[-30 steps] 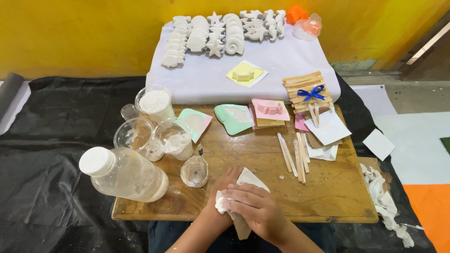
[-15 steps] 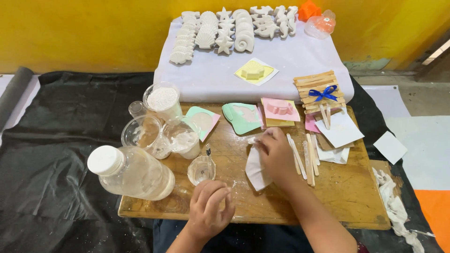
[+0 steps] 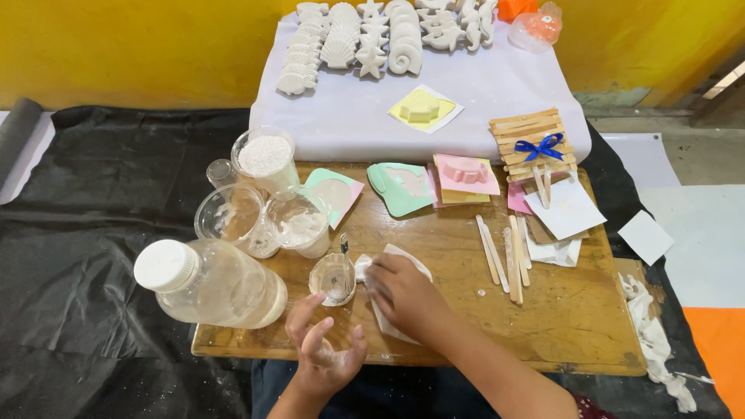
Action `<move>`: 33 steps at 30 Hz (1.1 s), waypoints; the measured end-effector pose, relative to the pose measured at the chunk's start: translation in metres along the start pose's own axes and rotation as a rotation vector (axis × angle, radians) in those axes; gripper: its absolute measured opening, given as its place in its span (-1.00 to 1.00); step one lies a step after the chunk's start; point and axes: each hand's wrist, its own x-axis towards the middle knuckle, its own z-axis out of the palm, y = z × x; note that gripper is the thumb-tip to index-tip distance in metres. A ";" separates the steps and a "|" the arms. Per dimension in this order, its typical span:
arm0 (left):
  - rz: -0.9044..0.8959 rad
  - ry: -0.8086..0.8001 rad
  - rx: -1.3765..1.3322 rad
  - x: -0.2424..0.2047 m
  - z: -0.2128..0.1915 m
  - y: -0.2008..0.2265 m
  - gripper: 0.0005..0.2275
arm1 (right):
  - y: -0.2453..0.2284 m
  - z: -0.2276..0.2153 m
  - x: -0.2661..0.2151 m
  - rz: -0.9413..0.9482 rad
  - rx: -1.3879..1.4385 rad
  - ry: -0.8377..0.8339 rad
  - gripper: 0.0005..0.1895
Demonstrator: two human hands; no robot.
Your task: Preparing silicone molds by cleaning them with a stick, mixing casting material in a cup, and organizing the workspace.
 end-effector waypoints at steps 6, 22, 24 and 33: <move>-0.019 0.003 -0.025 -0.002 0.001 -0.002 -0.49 | 0.009 0.014 -0.051 -0.210 -0.250 0.072 -0.56; 0.014 0.001 -0.027 -0.008 0.002 -0.004 -0.47 | 0.034 -0.024 -0.111 0.161 -0.594 0.423 -0.91; 0.017 0.013 -0.002 -0.004 0.002 -0.003 -0.44 | 0.041 -0.030 -0.113 0.194 -0.658 0.461 -0.89; 0.048 0.049 0.009 -0.010 0.008 -0.009 -0.48 | 0.058 -0.027 -0.134 0.334 -0.487 0.298 -0.68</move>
